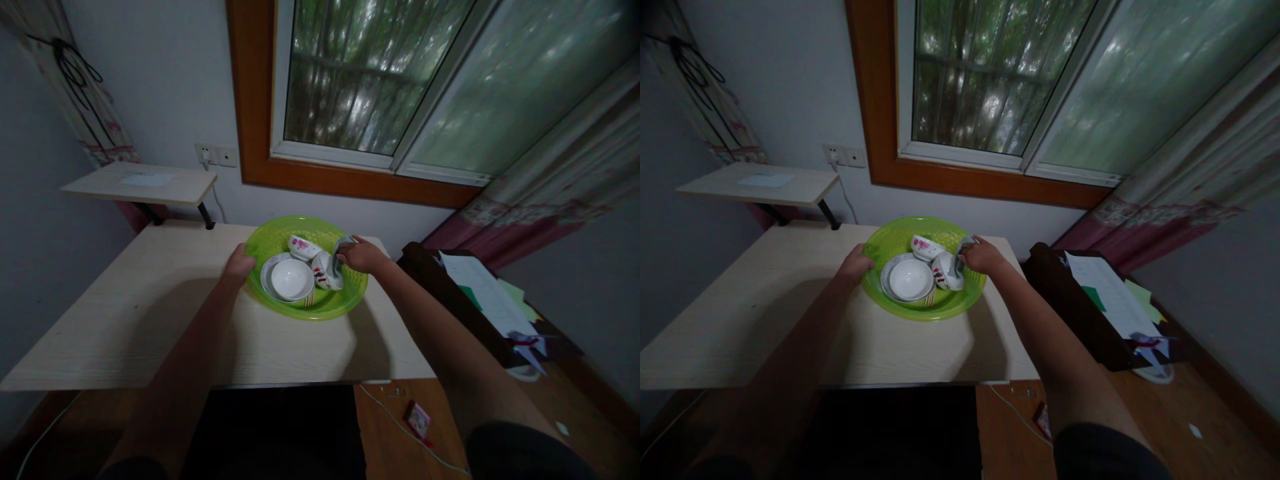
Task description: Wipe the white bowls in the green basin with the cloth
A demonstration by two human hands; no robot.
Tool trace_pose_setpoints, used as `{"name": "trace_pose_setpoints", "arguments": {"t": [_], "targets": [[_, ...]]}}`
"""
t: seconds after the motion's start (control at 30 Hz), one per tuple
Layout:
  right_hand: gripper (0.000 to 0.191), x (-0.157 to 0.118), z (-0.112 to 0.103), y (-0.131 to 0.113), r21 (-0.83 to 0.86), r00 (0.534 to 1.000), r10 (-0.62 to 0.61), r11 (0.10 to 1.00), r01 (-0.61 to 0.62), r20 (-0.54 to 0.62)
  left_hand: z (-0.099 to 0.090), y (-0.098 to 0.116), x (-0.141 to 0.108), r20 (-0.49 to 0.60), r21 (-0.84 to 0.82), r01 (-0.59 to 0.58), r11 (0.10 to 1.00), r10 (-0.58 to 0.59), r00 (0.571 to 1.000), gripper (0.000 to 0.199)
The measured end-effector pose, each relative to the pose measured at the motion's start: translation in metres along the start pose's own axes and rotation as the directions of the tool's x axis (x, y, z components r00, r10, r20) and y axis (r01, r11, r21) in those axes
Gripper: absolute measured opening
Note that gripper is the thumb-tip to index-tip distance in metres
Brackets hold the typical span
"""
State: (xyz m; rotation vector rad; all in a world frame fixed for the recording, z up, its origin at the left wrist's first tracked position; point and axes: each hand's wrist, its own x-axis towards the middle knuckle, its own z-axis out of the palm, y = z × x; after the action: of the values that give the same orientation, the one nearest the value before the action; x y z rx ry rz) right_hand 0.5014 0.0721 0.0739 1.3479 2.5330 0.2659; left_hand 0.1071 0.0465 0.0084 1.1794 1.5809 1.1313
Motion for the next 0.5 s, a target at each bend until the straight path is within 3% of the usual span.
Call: {"name": "trace_pose_setpoints", "arguments": {"t": [0.1,0.27,0.4,0.5], "targets": [[0.042,0.006,0.002,-0.009,-0.008,0.999,0.023,1.0,-0.023,-0.026,-0.001,0.005,0.004,-0.006,0.001,0.07,0.998,-0.07,0.998,0.055],[0.044,-0.005,-0.001,-0.017,-0.007,0.997,0.07,0.998,-0.07,-0.011,-0.001,0.005,0.01,-0.028,0.057,0.057,0.997,-0.056,0.998,0.051],[0.053,-0.02,-0.003,-0.018,-0.068,0.999,0.024,0.997,-0.022,0.024,0.0,0.006,0.011,0.001,0.044,0.033,0.998,-0.033,0.999,0.047],[0.049,-0.028,-0.003,-0.02,-0.069,1.0,0.015,0.998,-0.013,0.023,0.001,0.008,0.01,0.008,0.024,0.029,0.999,-0.029,1.0,0.047]]}}
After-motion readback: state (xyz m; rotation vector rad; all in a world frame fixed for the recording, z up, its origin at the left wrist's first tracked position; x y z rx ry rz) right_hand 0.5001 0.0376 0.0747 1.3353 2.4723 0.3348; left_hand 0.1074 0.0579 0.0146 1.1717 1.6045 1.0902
